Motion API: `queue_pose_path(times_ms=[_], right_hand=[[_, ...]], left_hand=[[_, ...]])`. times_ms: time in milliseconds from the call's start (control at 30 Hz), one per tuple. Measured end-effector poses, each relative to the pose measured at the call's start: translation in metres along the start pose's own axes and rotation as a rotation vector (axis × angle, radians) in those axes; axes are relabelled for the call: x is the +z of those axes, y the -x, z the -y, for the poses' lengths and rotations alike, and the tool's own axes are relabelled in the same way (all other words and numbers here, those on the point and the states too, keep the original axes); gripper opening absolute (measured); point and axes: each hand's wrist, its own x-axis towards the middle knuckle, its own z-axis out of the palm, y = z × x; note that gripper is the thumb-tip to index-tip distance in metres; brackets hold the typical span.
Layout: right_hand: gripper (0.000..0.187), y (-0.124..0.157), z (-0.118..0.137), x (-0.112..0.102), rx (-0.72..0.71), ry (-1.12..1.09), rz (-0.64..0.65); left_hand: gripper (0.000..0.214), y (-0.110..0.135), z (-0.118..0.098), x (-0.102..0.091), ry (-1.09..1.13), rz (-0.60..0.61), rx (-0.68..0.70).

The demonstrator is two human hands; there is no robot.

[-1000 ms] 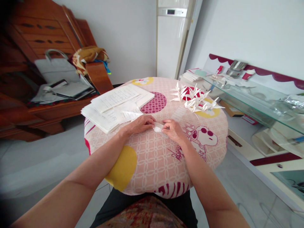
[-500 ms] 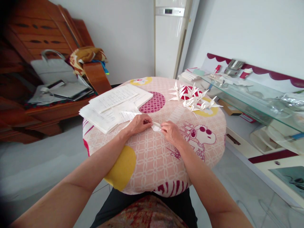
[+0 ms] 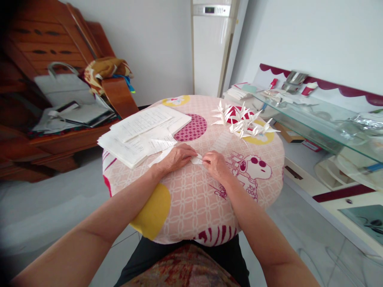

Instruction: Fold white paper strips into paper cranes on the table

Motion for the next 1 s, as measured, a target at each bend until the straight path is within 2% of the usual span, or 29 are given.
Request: queue_pose_path(times_ms=[167,400,533,667,800,933,1000], right_hand=[[0.018,0.0,0.002,-0.002,0.036,-0.015,-0.052],[0.02,0.001,0.004,-0.002,0.083,0.008,-0.035],[0.026,0.0,0.002,-0.004,0.134,-0.039,-0.041],[0.028,0.0,-0.001,-0.011,0.252,-0.148,-0.001],[0.032,0.0,-0.004,-0.018,0.345,-0.25,0.023],[0.031,-0.001,-0.009,-0.02,0.424,-0.27,-0.023],[0.029,-0.001,-0.008,-0.019,0.382,-0.197,-0.09]], left_hand=[[0.023,0.0,0.003,0.003,0.039,0.008,-0.026],[0.017,-0.002,0.003,0.008,0.03,-0.002,-0.06],[0.024,-0.002,0.004,0.01,0.031,-0.006,-0.003],[0.039,-0.002,0.005,0.014,0.055,0.012,0.069],[0.042,-0.003,0.007,0.016,0.055,-0.001,0.111],[0.043,-0.003,0.008,0.016,0.048,0.008,0.105],[0.043,-0.002,0.008,0.015,0.043,0.017,0.099]])
